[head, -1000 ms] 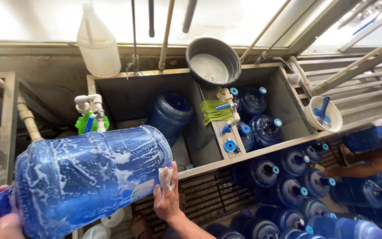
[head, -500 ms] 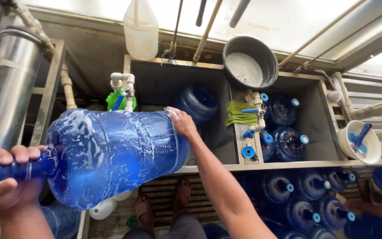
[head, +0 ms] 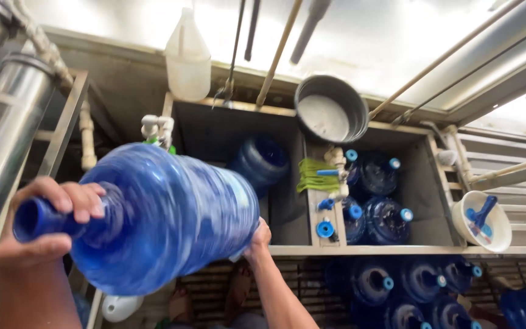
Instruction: The person washes large blue water jugs in a sink using a sponge and water from a tap. They scrub the exterior of the jugs, rinse them, and place them into a separate compartment of the sink.
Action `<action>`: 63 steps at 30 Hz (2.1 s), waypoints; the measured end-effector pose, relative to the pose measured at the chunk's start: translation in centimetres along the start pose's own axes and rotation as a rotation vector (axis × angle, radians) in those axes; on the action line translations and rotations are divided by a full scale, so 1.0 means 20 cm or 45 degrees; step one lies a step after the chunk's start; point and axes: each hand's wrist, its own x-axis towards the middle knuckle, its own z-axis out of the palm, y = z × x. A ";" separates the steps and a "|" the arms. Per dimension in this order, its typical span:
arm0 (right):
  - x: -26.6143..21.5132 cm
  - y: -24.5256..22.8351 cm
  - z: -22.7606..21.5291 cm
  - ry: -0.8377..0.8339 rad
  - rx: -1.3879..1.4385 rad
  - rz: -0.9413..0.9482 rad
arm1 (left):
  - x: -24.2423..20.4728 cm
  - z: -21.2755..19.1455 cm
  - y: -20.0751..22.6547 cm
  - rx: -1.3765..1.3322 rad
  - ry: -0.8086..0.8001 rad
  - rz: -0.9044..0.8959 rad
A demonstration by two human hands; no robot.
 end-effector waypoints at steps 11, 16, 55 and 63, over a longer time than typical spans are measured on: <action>0.39 -0.08 -0.50 0.047 0.402 0.448 | 0.56 0.78 -0.43 0.192 0.671 -0.028; 0.51 0.02 -0.71 -0.116 0.916 0.711 | 0.71 0.85 -0.66 0.624 0.778 0.087; 0.36 -0.36 -0.12 -0.379 0.138 0.495 | 0.63 0.42 -1.71 1.257 0.223 -0.486; 0.76 -0.26 0.04 -0.344 0.015 0.520 | 0.35 0.47 -1.67 1.471 0.230 -0.467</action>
